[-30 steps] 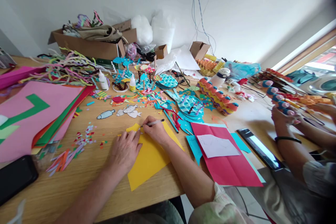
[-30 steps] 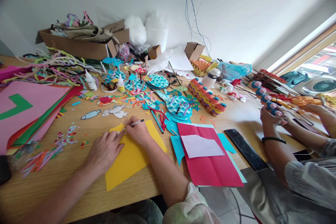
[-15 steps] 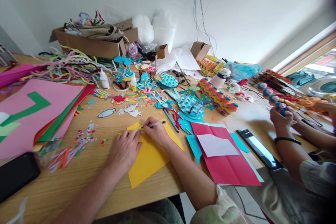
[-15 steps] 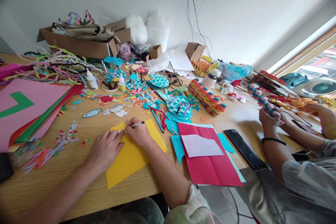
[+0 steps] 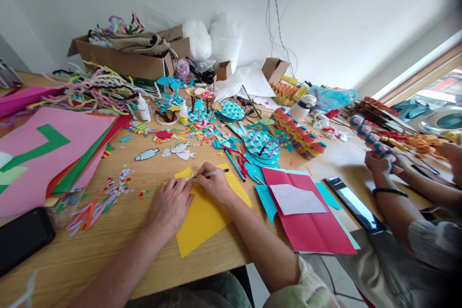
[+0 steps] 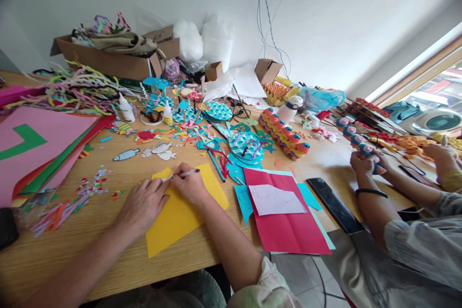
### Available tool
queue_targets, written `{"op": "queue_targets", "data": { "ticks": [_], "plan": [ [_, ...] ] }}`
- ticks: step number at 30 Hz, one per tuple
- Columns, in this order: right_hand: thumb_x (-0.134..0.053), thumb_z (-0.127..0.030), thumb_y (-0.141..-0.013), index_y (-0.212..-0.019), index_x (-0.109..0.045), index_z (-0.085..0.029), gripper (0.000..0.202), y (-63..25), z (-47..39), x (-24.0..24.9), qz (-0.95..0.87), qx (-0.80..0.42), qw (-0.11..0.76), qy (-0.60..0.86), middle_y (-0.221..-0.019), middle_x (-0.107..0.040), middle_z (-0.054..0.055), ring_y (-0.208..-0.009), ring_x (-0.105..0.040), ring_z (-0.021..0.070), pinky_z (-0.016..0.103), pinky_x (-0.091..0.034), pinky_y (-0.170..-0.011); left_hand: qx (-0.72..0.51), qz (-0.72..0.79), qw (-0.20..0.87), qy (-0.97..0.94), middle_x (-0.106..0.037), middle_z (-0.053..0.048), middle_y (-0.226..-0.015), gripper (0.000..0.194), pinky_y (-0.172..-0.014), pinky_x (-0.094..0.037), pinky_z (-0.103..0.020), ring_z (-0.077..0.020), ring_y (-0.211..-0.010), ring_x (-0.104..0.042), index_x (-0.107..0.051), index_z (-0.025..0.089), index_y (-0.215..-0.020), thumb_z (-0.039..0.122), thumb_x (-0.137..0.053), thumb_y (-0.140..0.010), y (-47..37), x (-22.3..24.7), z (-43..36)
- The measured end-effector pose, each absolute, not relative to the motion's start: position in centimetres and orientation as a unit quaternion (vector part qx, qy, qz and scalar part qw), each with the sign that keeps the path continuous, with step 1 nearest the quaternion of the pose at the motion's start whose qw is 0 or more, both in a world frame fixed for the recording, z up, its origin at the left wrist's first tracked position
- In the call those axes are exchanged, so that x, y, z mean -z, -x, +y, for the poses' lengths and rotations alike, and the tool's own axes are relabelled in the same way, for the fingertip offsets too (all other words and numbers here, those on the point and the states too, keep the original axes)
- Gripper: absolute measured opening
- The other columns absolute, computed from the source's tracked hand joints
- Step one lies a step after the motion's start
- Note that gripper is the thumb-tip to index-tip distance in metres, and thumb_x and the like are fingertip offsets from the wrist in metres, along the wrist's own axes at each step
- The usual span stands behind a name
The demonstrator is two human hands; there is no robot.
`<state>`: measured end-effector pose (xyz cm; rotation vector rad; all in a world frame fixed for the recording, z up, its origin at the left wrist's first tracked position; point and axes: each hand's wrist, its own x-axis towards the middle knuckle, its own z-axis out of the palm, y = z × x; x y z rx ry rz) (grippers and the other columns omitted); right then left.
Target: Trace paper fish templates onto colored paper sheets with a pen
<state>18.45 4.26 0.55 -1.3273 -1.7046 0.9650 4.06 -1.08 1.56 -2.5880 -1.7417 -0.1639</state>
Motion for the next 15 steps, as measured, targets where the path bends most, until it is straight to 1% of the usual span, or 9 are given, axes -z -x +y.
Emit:
{"op": "queue_targets", "data": {
  "ticks": [5, 15],
  "plan": [
    [-0.045, -0.018, -0.064, -0.064, -0.047, -0.020, 0.003, -18.47, 4.89, -0.09, -0.643, -0.367, 0.402, 0.539, -0.053, -0.046, -0.006, -0.048, -0.040, 0.0092, 0.019, -0.029, -0.045, 0.049, -0.559, 0.014, 0.828, -0.055, -0.006, -0.096, 0.033, -0.070, -0.038, -0.035, -0.0237, -0.089, -0.047, -0.051, 0.018, -0.118, 0.026, -0.046, -0.086, -4.07, -1.50, -1.13],
    [-0.046, -0.016, -0.066, -0.064, -0.046, -0.021, 0.005, -18.16, 4.90, -0.50, -0.657, -0.350, 0.375, 0.552, -0.055, -0.046, -0.006, -0.050, -0.040, 0.0090, 0.019, -0.029, -0.047, 0.050, -0.559, 0.003, 0.828, -0.055, -0.007, -0.098, 0.032, -0.071, -0.038, -0.036, -0.0241, -0.089, -0.047, -0.052, 0.019, -0.117, 0.024, -0.044, -0.086, -4.12, -1.72, -1.18]
  ]
}}
